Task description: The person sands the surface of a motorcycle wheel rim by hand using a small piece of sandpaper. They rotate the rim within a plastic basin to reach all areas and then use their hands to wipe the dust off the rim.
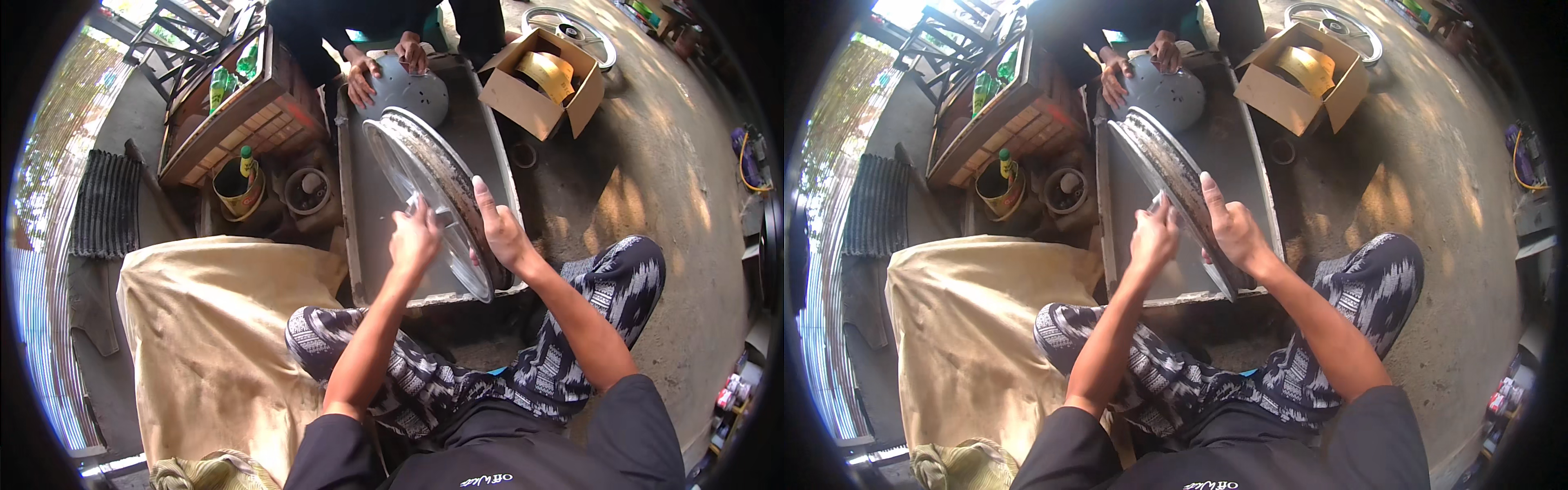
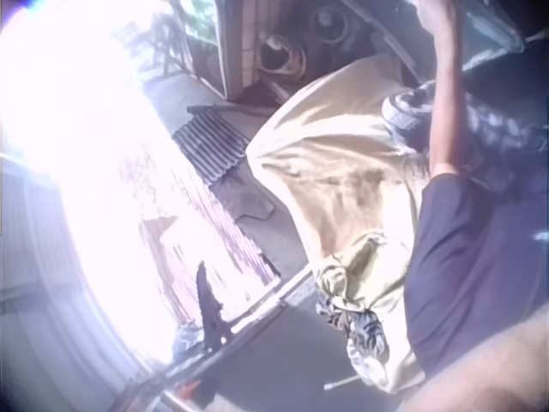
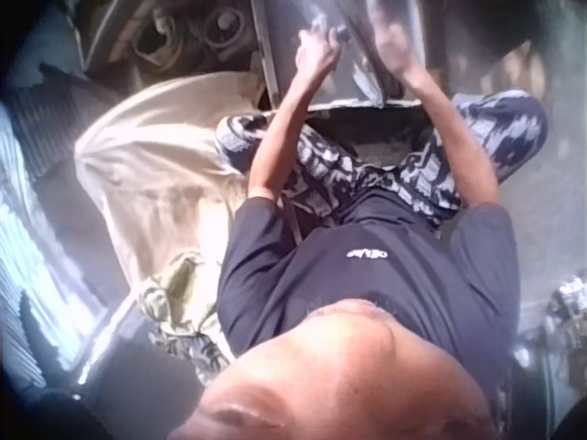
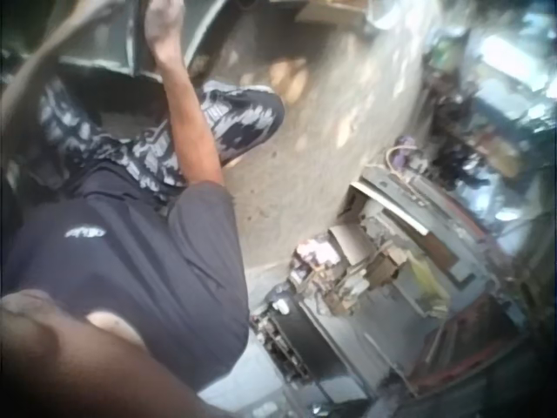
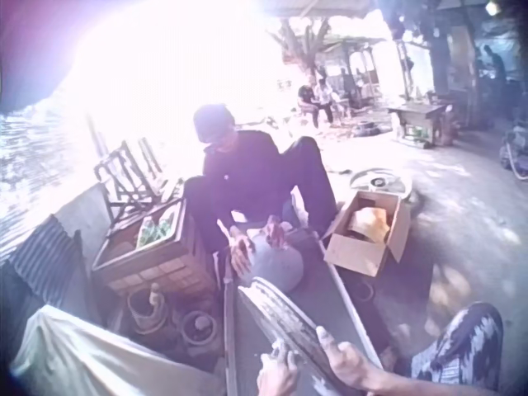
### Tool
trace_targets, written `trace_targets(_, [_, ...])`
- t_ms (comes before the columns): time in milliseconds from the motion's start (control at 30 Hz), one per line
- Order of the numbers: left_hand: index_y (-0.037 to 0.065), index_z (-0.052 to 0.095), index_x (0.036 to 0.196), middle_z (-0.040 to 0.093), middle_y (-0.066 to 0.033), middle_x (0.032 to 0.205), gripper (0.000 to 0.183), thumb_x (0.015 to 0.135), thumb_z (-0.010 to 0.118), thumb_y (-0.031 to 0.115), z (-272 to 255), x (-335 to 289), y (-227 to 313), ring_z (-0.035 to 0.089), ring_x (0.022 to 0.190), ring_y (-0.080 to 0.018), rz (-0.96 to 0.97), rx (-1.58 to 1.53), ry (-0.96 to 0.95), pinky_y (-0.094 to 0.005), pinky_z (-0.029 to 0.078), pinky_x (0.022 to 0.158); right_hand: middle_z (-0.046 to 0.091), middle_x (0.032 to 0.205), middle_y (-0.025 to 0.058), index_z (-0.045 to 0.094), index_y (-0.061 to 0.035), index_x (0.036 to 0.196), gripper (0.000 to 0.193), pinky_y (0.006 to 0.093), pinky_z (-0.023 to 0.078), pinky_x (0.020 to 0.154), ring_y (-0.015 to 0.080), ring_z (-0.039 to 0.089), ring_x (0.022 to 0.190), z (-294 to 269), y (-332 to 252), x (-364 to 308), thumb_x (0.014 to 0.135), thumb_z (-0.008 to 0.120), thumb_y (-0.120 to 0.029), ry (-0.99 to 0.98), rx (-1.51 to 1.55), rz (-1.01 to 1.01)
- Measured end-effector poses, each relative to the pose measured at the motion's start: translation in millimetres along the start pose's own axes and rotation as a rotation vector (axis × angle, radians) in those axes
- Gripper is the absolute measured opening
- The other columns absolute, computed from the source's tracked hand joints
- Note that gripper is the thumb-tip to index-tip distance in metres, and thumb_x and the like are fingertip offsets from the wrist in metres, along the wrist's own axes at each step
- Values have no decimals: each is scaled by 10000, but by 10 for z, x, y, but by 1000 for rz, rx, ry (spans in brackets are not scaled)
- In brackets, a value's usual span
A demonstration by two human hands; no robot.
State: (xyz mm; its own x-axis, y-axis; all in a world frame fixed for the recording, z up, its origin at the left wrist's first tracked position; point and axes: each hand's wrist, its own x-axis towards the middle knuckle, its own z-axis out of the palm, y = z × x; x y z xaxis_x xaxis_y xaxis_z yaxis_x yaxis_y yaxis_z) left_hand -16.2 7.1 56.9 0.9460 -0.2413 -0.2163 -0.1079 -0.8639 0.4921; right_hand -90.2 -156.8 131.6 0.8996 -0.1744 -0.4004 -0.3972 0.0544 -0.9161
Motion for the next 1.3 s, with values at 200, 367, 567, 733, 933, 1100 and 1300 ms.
trace_targets(200, [241, 458, 1504, 507, -293, 1195, 491, 1049, 417, 422, -105, 47, 19, 677, 949, -485, -137, -29, -57, -533, 547, 865, 576, 508, 123, 613, 25, 566, 946, 337, 520, 512, 207, 622, 477, -31, 5, 12, 971, 294, -768, 9, 48, 29])
trace_targets(367, [273, 442, 1510, 514, -292, 1188, 473, 1052, 417, 388, 29, 29, -47, 671, 948, -492, -44, 39, 53, -534, 547, 851, 578, 509, 124, 617, 22, 567, 948, 342, 522, 521, 212, 620, 478, -45, 13, -45, 964, 299, -778, 6, 34, 33])
trace_targets(567, [242, 455, 1515, 512, -308, 1210, 505, 1043, 426, 418, -106, -95, 141, 645, 1040, -503, -74, -58, -52, -542, 500, 958, 571, 503, 115, 602, 21, 556, 947, 341, 518, 514, 209, 620, 477, -61, 50, -33, 956, 310, -786, 22, 17, 17])
trace_targets(733, [227, 472, 1506, 511, -292, 1228, 503, 1048, 407, 423, -72, -162, 197, 639, 1072, -492, -69, 71, -112, -525, 519, 946, 571, 505, 115, 596, 21, 554, 952, 342, 523, 517, 207, 618, 474, -77, 20, -22, 946, 311, -798, 20, 33, 27])
trace_targets(933, [252, 484, 1496, 506, -287, 1208, 476, 1052, 423, 412, 18, -109, 45, 671, 983, -447, -41, 25, -43, -500, 537, 908, 580, 509, 126, 618, 35, 576, 971, 341, 528, 524, 218, 628, 481, -47, -1, -34, 942, 299, -806, 18, 22, 39])
trace_targets(1100, [250, 484, 1495, 497, -292, 1227, 473, 1047, 434, 395, -52, 51, 35, 657, 1013, -482, -96, -25, 9, -530, 523, 930, 585, 512, 128, 617, 35, 570, 974, 338, 530, 526, 222, 630, 482, -62, 12, -33, 944, 295, -804, -6, 36, 15])
trace_targets(1300, [245, 471, 1506, 497, -279, 1240, 484, 1045, 426, 387, -70, 69, -32, 658, 1002, -469, -128, 26, -11, -517, 524, 923, 571, 504, 122, 603, 25, 565, 956, 343, 525, 515, 218, 626, 479, -53, 2, -44, 951, 299, -795, -7, 30, 30])
